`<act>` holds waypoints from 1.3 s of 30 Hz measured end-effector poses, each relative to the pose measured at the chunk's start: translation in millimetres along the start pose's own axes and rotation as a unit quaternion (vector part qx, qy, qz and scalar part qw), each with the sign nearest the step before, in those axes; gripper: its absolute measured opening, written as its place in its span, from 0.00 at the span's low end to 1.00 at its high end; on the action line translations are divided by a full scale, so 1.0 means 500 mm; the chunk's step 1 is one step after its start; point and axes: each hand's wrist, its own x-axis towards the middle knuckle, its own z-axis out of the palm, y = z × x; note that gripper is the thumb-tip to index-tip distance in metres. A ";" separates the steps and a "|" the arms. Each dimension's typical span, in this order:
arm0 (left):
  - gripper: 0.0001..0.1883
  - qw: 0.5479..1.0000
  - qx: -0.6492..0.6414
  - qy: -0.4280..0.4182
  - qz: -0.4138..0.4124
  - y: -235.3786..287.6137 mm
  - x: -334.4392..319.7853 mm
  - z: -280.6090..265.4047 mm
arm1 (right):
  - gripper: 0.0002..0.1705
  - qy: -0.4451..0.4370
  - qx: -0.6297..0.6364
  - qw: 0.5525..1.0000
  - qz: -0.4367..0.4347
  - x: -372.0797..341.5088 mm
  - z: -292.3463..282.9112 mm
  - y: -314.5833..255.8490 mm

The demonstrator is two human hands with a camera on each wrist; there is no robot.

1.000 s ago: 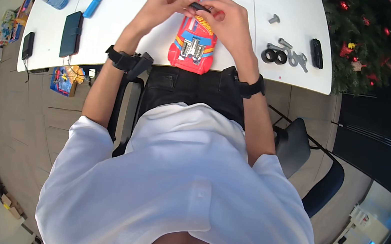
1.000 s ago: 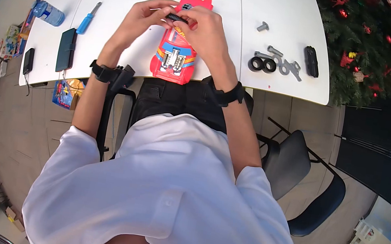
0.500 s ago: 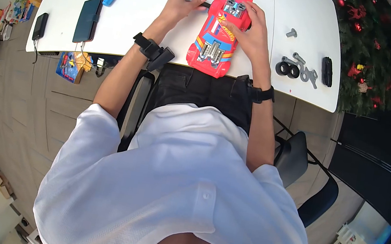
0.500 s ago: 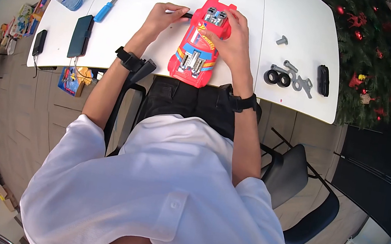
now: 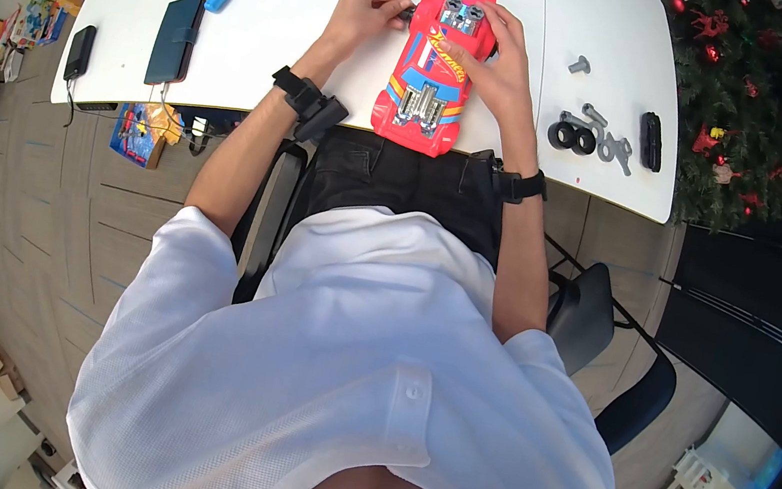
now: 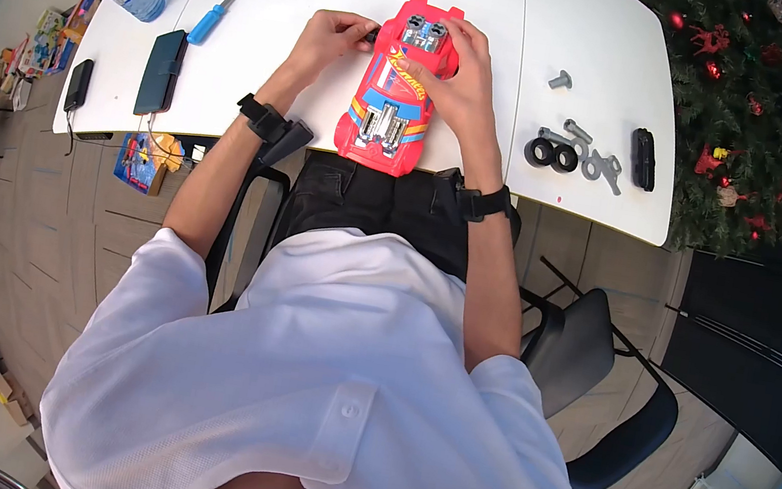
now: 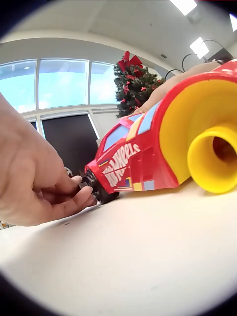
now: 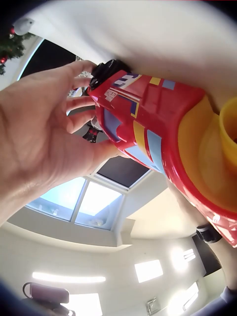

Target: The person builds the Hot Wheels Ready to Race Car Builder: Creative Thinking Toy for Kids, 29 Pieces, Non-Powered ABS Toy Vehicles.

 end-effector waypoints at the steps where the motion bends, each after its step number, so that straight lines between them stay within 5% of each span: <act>1: 0.10 1.000 0.000 0.000 0.000 0.000 0.000 0.000 | 0.50 0.001 -0.002 1.000 -0.004 0.000 0.000 0.001; 6: 0.09 0.992 -0.063 -0.038 0.103 0.014 -0.007 -0.014 | 0.50 0.004 -0.014 1.000 -0.009 -0.001 -0.001 0.008; 10: 0.09 0.999 0.026 0.018 0.010 0.023 -0.012 -0.024 | 0.50 0.000 -0.001 1.000 -0.011 0.001 -0.003 0.003; 12: 0.12 0.998 -0.001 -0.043 -0.044 0.020 -0.009 -0.015 | 0.50 0.004 0.007 1.000 -0.015 0.001 -0.003 0.003; 16: 0.11 0.991 0.100 -0.040 0.076 0.012 -0.014 -0.005 | 0.50 -0.001 -0.004 1.000 -0.006 -0.002 -0.002 0.008; 18: 0.08 0.996 -0.005 0.002 0.094 0.021 -0.016 -0.010 | 0.50 0.004 -0.011 1.000 -0.004 -0.002 -0.003 0.007; 21: 0.08 1.000 0.005 0.007 0.020 0.023 -0.017 -0.012 | 0.50 -0.003 0.001 1.000 0.000 -0.001 -0.005 0.007; 33: 0.13 0.989 0.034 -0.074 0.124 0.016 -0.017 -0.017 | 0.49 -0.005 0.003 1.000 -0.017 -0.001 -0.004 0.012; 37: 0.11 0.997 -0.031 -0.042 0.063 0.018 -0.014 -0.016 | 0.48 -0.011 0.007 1.000 -0.007 0.000 -0.005 0.009; 39: 0.09 0.996 0.044 -0.047 0.058 -0.017 0.001 -0.008 | 0.49 -0.009 0.004 1.000 -0.007 -0.001 -0.006 0.007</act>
